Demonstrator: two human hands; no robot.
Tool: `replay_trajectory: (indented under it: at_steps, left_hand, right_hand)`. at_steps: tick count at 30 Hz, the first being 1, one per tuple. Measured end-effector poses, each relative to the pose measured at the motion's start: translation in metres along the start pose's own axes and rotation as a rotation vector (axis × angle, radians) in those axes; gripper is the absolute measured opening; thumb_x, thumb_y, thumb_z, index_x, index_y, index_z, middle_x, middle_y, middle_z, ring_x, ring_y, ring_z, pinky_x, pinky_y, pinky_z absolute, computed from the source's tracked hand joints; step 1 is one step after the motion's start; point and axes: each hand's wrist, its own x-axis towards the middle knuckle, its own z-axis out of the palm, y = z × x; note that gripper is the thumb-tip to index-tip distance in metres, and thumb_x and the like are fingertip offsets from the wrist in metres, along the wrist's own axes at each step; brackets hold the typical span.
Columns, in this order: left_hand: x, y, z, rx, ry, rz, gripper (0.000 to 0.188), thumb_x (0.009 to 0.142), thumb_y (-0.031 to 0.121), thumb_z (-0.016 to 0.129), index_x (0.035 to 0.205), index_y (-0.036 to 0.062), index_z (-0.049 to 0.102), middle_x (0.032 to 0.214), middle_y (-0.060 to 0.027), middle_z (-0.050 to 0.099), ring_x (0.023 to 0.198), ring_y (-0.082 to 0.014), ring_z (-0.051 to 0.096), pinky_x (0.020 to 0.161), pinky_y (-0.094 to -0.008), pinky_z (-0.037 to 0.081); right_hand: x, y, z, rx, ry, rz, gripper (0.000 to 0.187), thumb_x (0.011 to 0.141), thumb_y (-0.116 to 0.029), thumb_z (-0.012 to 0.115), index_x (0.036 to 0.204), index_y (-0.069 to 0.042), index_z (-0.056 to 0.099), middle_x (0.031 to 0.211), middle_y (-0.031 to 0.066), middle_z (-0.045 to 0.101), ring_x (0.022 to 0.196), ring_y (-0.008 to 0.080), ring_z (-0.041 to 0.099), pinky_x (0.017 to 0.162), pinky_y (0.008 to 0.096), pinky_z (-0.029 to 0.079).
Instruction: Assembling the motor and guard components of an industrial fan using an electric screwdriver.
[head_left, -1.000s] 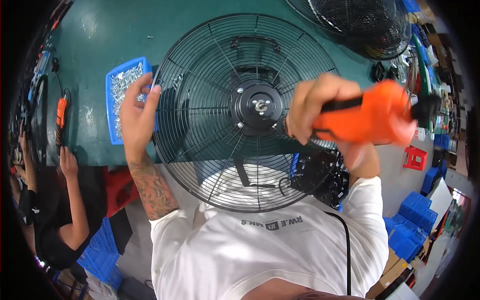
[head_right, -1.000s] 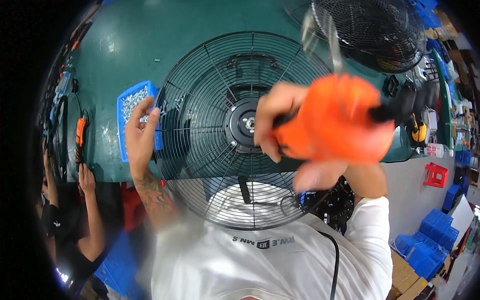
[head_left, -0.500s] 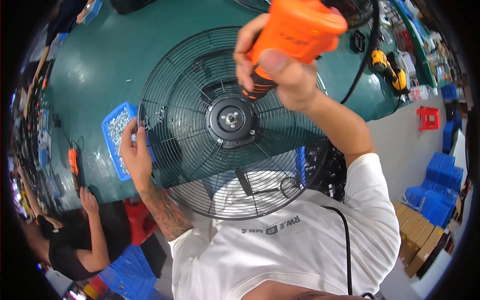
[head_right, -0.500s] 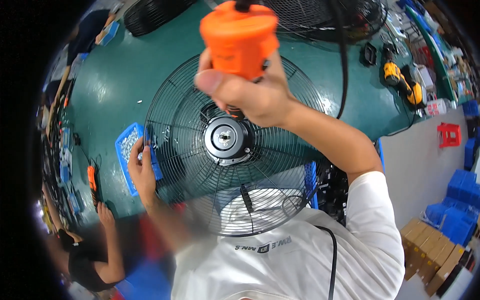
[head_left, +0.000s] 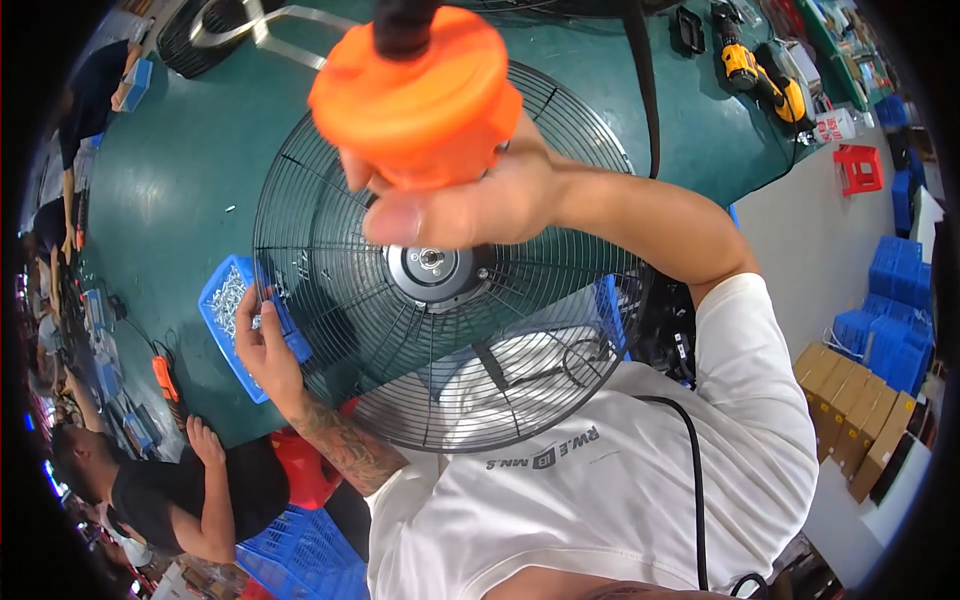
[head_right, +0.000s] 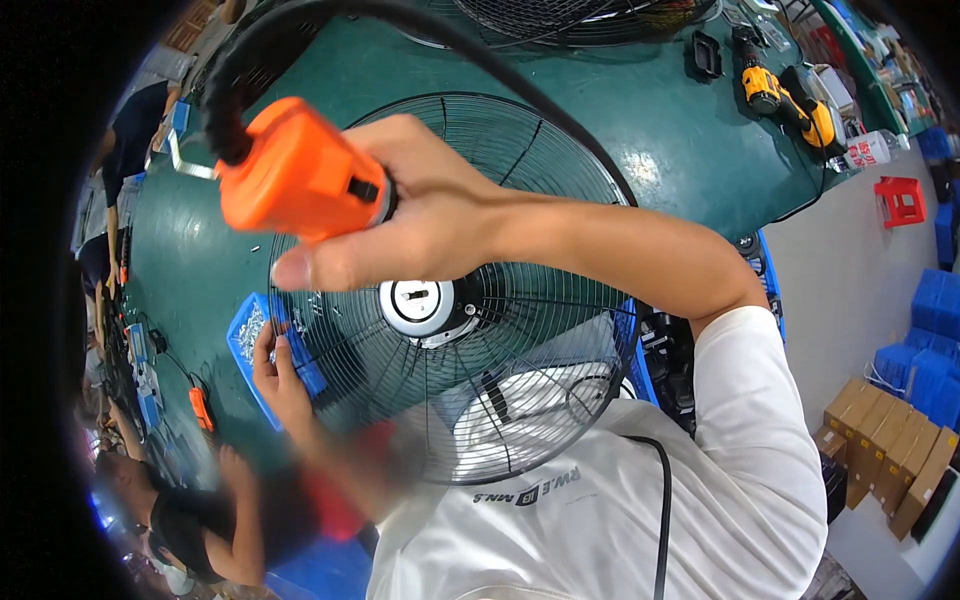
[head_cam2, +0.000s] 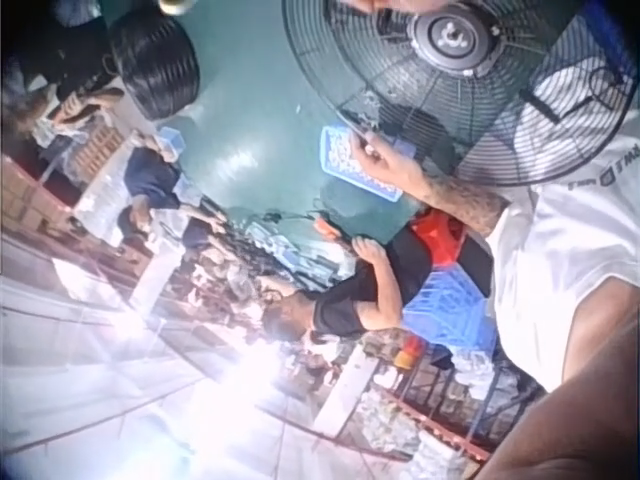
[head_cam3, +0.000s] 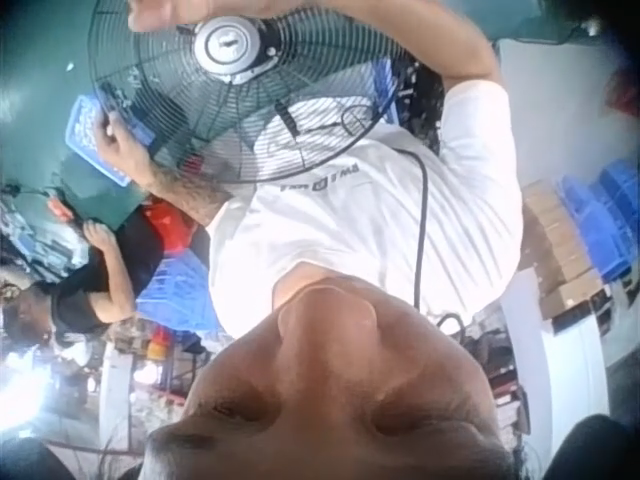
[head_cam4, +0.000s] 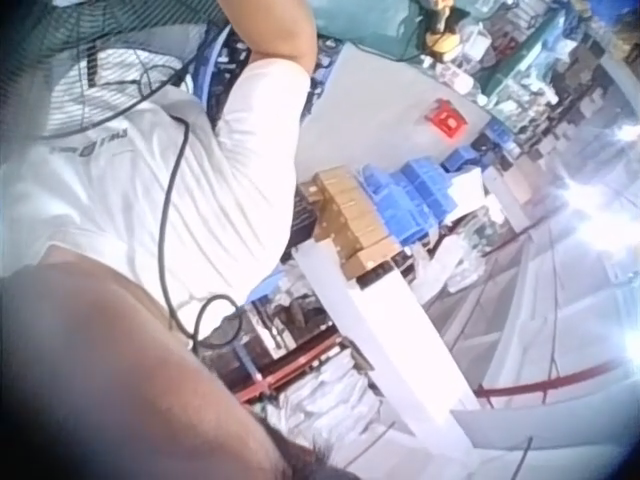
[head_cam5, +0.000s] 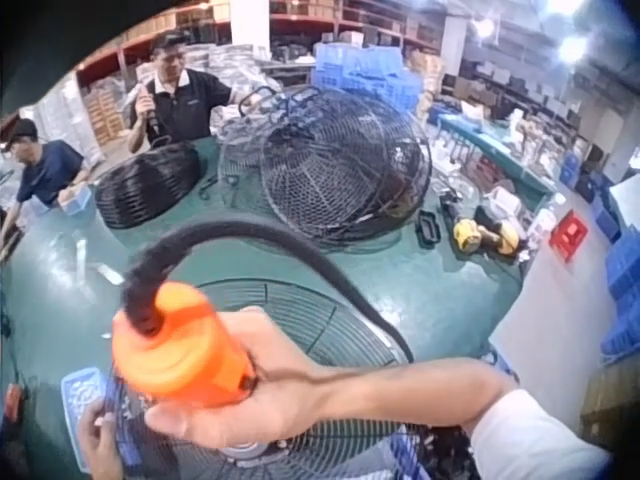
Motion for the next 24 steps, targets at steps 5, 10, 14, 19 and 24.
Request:
replay_trajectory:
  at_steps: [5, 10, 14, 19, 24]
  left_hand:
    - [-0.004, 0.003, 0.0, -0.003, -0.005, -0.032, 0.034, 0.103, 0.009, 0.057, 0.133, -0.0071, 0.06, 0.118, -0.013, 0.069, 0.11, -0.0169, 0.063, 0.098, -0.0304, 0.047]
    - [-0.002, 0.002, -0.001, 0.007, -0.008, -0.023, 0.034, 0.104, 0.009, 0.056, 0.133, -0.0076, 0.06, 0.117, -0.0136, 0.069, 0.109, -0.0171, 0.064, 0.099, -0.0312, 0.047]
    - [-0.002, 0.003, 0.0, 0.042, 0.003, 0.002, 0.034, 0.104, 0.009, 0.056, 0.133, -0.0078, 0.06, 0.114, -0.0123, 0.07, 0.104, -0.0151, 0.064, 0.091, -0.0278, 0.049]
    - [-0.004, 0.0, -0.014, 0.057, -0.038, -0.017, 0.037, 0.105, 0.013, 0.055, 0.137, -0.0064, 0.056, 0.113, -0.0125, 0.071, 0.091, -0.0153, 0.07, 0.069, -0.0239, 0.052]
    - [-0.011, 0.045, -0.018, -0.401, -0.439, -0.43, 0.053, 0.102, 0.021, 0.052, 0.145, -0.0078, 0.041, 0.123, -0.0268, 0.068, 0.082, -0.0308, 0.077, 0.052, -0.026, 0.055]
  right_hand:
    - [0.0, -0.007, 0.005, -0.087, -0.043, 0.067, 0.036, 0.078, -0.027, 0.086, 0.099, -0.002, 0.07, 0.077, -0.0015, 0.064, 0.071, 0.0063, 0.057, 0.064, 0.0263, 0.046]
    - [0.001, 0.002, 0.003, 0.108, -0.069, 0.161, 0.035, 0.079, -0.029, 0.087, 0.091, 0.0, 0.071, 0.076, -0.0017, 0.064, 0.07, 0.0059, 0.056, 0.063, 0.0258, 0.046]
    - [0.005, 0.007, 0.003, 0.106, -0.091, 0.158, 0.038, 0.079, -0.032, 0.087, 0.09, 0.0, 0.07, 0.074, -0.0024, 0.061, 0.071, 0.0058, 0.054, 0.062, 0.026, 0.044]
    - [0.002, 0.007, 0.01, 0.008, 0.053, 0.081, 0.035, 0.082, -0.031, 0.085, 0.089, -0.001, 0.068, 0.074, -0.0023, 0.06, 0.065, 0.0055, 0.053, 0.059, 0.0252, 0.044]
    - [0.005, 0.0, -0.007, 0.106, -0.018, 0.259, 0.047, 0.087, -0.046, 0.067, 0.101, -0.001, 0.06, 0.077, 0.0066, 0.059, 0.059, 0.0138, 0.06, 0.056, 0.0282, 0.05]
